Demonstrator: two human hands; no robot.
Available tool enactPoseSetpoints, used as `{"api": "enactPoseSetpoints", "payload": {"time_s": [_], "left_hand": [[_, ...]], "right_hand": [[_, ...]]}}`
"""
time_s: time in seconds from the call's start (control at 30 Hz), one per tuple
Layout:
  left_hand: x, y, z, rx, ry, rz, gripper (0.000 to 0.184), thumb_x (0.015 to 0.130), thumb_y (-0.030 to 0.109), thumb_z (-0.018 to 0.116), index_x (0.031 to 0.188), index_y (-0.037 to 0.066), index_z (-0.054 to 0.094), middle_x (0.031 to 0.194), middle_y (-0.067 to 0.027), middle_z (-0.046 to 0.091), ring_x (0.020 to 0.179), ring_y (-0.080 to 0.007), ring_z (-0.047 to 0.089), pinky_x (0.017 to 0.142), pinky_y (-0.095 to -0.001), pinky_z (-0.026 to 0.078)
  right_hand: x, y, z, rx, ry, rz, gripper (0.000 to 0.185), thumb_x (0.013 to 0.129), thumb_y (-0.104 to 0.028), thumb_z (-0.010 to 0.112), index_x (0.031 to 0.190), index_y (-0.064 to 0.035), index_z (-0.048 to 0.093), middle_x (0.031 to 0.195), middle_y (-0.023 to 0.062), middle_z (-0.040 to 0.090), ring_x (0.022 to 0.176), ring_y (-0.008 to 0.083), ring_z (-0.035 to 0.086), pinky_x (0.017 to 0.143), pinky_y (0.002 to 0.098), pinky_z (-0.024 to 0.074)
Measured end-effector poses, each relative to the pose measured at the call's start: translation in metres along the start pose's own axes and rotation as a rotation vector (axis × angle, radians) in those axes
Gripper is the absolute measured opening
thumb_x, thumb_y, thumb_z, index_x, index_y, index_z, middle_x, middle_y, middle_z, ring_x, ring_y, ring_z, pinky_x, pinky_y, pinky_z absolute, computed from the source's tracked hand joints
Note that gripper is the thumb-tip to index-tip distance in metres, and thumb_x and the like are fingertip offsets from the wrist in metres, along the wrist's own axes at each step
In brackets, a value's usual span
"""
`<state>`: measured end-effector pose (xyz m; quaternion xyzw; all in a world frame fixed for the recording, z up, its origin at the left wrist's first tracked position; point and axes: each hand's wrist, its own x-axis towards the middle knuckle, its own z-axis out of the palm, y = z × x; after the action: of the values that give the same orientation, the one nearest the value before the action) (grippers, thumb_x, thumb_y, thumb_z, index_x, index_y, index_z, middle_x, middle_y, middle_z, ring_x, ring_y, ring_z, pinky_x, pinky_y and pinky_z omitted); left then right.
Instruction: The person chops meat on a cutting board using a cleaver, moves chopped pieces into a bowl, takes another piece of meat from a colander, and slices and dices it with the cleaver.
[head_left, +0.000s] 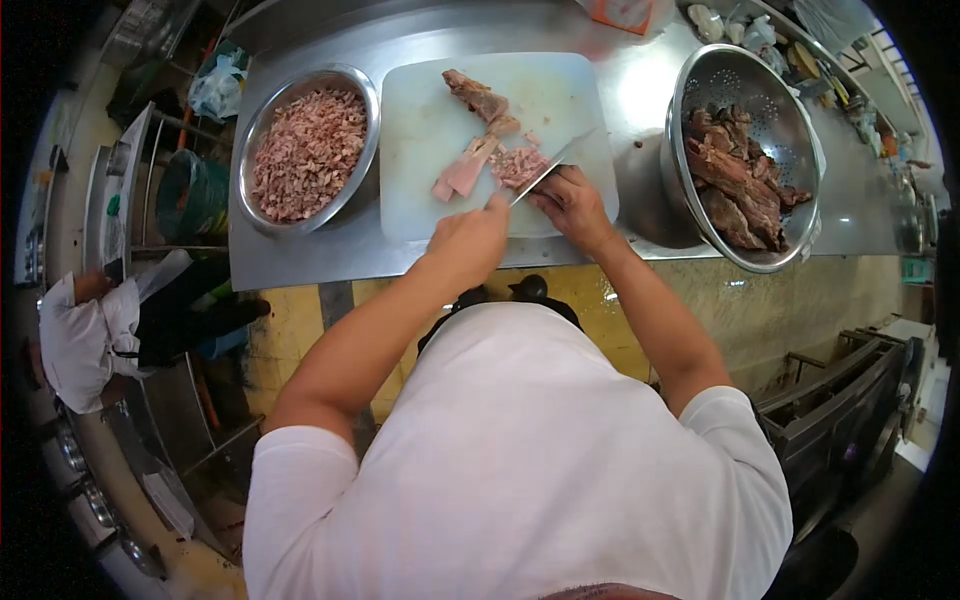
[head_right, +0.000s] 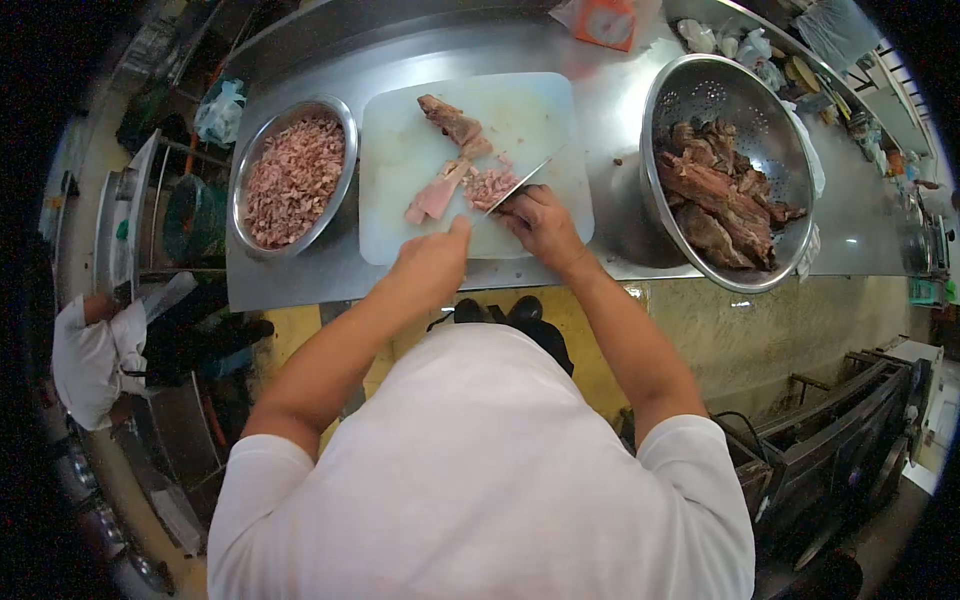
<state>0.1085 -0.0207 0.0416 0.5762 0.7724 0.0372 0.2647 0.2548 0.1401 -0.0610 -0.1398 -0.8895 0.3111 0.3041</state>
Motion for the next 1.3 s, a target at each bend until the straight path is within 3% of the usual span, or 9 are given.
{"api": "enactPoseSetpoints", "payload": {"time_s": [0.27,0.37,0.57,0.63,0.77,0.97,1.03,1.13,1.3], "left_hand": [[-0.009,0.007,-0.031,0.048,-0.020,0.041,0.028,0.093,0.002,0.051,0.120,-0.005,0.050,0.094,-0.0303,0.073,0.089,-0.0481,0.073,0.078,-0.0575,0.056],[0.018,-0.006,0.000,-0.002,0.000,-0.024,0.031,0.089,0.002,0.061,0.117,-0.004,0.047,0.097,-0.0299,0.072,0.092,-0.0465,0.072,0.079,-0.0587,0.054],[0.000,0.007,-0.034,-0.007,0.147,0.149,0.023,0.094,0.003,0.048,0.115,-0.005,0.050,0.092,-0.0320,0.072,0.090,-0.0494,0.072,0.081,-0.0588,0.055],[-0.009,0.012,-0.038,-0.102,-0.242,-0.171,0.034,0.086,0.003,0.064,0.118,-0.004,0.054,0.126,-0.0359,0.061,0.118,-0.0507,0.061,0.099,-0.0577,0.049],[0.024,0.000,-0.002,-0.026,0.125,-0.005,0.035,0.085,0.004,0.063,0.119,-0.001,0.057,0.134,-0.0346,0.055,0.127,-0.0515,0.053,0.105,-0.0584,0.045],[0.025,-0.003,-0.019,-0.071,0.094,0.029,0.039,0.086,0.004,0.062,0.123,0.001,0.053,0.132,-0.0347,0.058,0.127,-0.0520,0.053,0.099,-0.0599,0.047],[-0.012,0.009,-0.033,0.065,0.086,0.092,0.027,0.091,0.001,0.053,0.116,-0.008,0.048,0.093,-0.0304,0.073,0.089,-0.0482,0.073,0.080,-0.0582,0.055],[-0.032,0.012,-0.041,0.074,-0.101,0.027,0.027,0.090,0.001,0.054,0.115,-0.008,0.048,0.093,-0.0306,0.073,0.089,-0.0474,0.073,0.080,-0.0577,0.055],[0.023,0.002,-0.001,0.006,0.040,0.050,0.028,0.089,0.001,0.058,0.113,-0.003,0.045,0.090,-0.0288,0.073,0.087,-0.0494,0.072,0.080,-0.0593,0.054]], "right_hand": [[-0.001,0.005,0.000,0.020,0.065,-0.020,0.023,0.081,-0.012,0.083,0.103,-0.0079,0.075,0.099,0.0114,0.069,0.096,0.0347,0.064,0.084,0.0439,0.0543],[0.006,0.001,0.000,0.018,0.036,-0.016,0.020,0.082,-0.011,0.083,0.100,-0.0077,0.075,0.097,0.0109,0.069,0.095,0.0341,0.064,0.083,0.0437,0.0542],[0.000,0.005,0.001,0.018,0.040,-0.007,0.019,0.081,-0.010,0.082,0.099,-0.0080,0.075,0.099,0.0113,0.069,0.095,0.0343,0.063,0.084,0.0432,0.0541],[0.000,0.001,0.000,-0.014,0.033,-0.019,0.023,0.080,-0.008,0.084,0.101,-0.0061,0.076,0.097,0.0108,0.070,0.093,0.0327,0.065,0.082,0.0418,0.0544],[-0.004,0.003,-0.002,-0.017,-0.023,-0.038,0.025,0.081,-0.012,0.083,0.104,-0.0084,0.075,0.102,0.0110,0.069,0.099,0.0347,0.062,0.086,0.0442,0.0538],[-0.006,0.003,-0.011,-0.098,-0.082,0.016,0.033,0.081,-0.010,0.081,0.113,-0.0086,0.073,0.108,0.0117,0.068,0.103,0.0357,0.061,0.090,0.0452,0.0530],[-0.005,-0.003,-0.014,-0.067,-0.089,0.032,0.032,0.082,-0.010,0.080,0.113,-0.0084,0.073,0.107,0.0124,0.067,0.103,0.0367,0.061,0.091,0.0459,0.0530],[-0.005,-0.005,-0.012,-0.024,-0.035,0.033,0.031,0.082,-0.009,0.079,0.113,-0.0088,0.074,0.106,0.0128,0.068,0.102,0.0371,0.062,0.090,0.0459,0.0531],[-0.010,0.001,-0.010,-0.062,-0.057,0.037,0.029,0.083,-0.009,0.079,0.111,-0.0090,0.074,0.107,0.0129,0.068,0.103,0.0369,0.062,0.090,0.0454,0.0533]]}}
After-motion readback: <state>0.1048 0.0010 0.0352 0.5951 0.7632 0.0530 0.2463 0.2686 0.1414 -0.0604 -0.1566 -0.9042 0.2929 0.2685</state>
